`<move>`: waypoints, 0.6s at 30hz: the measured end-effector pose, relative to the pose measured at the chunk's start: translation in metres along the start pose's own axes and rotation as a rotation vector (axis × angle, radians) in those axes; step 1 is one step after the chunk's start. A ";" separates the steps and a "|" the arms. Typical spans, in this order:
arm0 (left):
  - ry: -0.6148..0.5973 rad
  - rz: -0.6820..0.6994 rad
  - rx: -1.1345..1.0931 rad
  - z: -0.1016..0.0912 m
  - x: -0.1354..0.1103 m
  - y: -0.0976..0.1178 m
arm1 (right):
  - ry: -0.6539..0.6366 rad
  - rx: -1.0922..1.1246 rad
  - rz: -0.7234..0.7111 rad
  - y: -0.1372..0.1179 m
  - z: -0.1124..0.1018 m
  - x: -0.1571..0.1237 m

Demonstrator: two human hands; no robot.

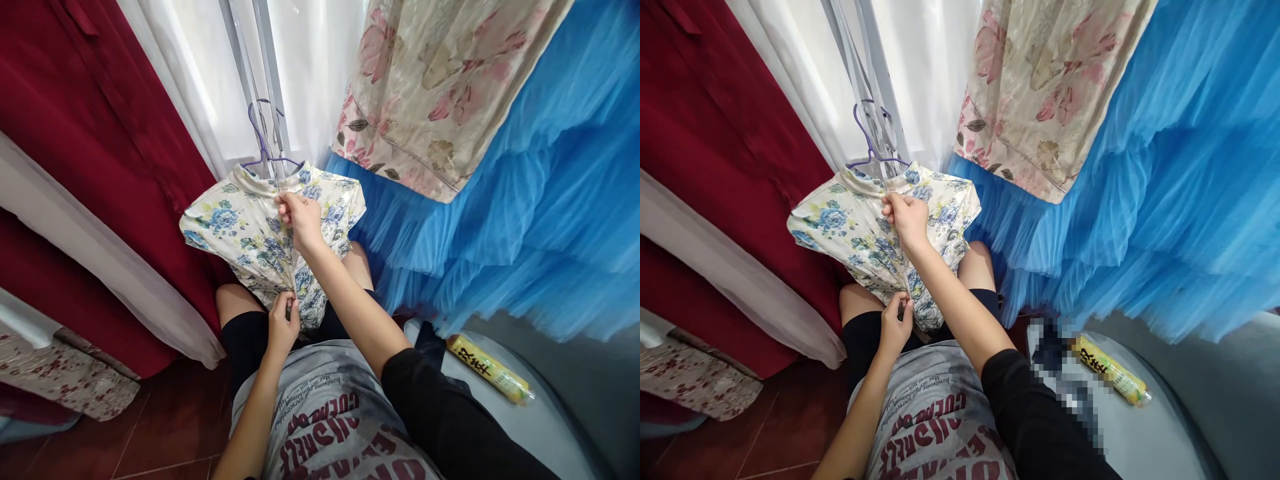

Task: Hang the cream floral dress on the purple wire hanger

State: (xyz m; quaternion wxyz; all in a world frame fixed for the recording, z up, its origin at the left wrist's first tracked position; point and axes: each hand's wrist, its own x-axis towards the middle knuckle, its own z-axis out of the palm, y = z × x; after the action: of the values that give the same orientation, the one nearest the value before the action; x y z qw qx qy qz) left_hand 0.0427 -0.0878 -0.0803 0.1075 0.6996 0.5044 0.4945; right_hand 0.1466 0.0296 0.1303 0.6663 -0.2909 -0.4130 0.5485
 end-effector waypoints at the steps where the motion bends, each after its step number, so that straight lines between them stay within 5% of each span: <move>1: -0.010 -0.007 0.009 -0.001 -0.003 -0.001 | -0.034 -0.019 -0.006 -0.001 -0.002 0.001; 4: -0.034 -0.025 0.033 -0.002 -0.009 -0.003 | -0.237 -0.102 -0.061 -0.006 -0.028 -0.009; 6: -0.038 -0.036 0.034 -0.003 -0.011 -0.003 | -0.289 -0.215 -0.171 -0.003 -0.068 -0.033; 10: -0.026 -0.061 0.026 -0.006 -0.014 -0.003 | 0.241 -0.623 -0.281 0.038 -0.211 -0.130; 14: -0.030 -0.086 0.018 -0.007 -0.016 -0.005 | 0.676 -1.162 0.054 0.101 -0.375 -0.238; 16: -0.025 -0.093 0.016 -0.006 -0.016 -0.006 | 0.698 -1.317 0.125 0.122 -0.426 -0.271; 18: -0.016 -0.097 0.016 -0.007 -0.016 -0.006 | 0.708 -1.352 0.171 0.130 -0.449 -0.284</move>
State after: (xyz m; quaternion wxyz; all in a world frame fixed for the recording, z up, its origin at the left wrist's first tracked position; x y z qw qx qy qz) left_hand 0.0338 -0.0998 -0.0902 0.1297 0.6793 0.5409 0.4788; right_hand 0.4572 -0.1869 -0.2644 0.3911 -0.8244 -0.3967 0.1003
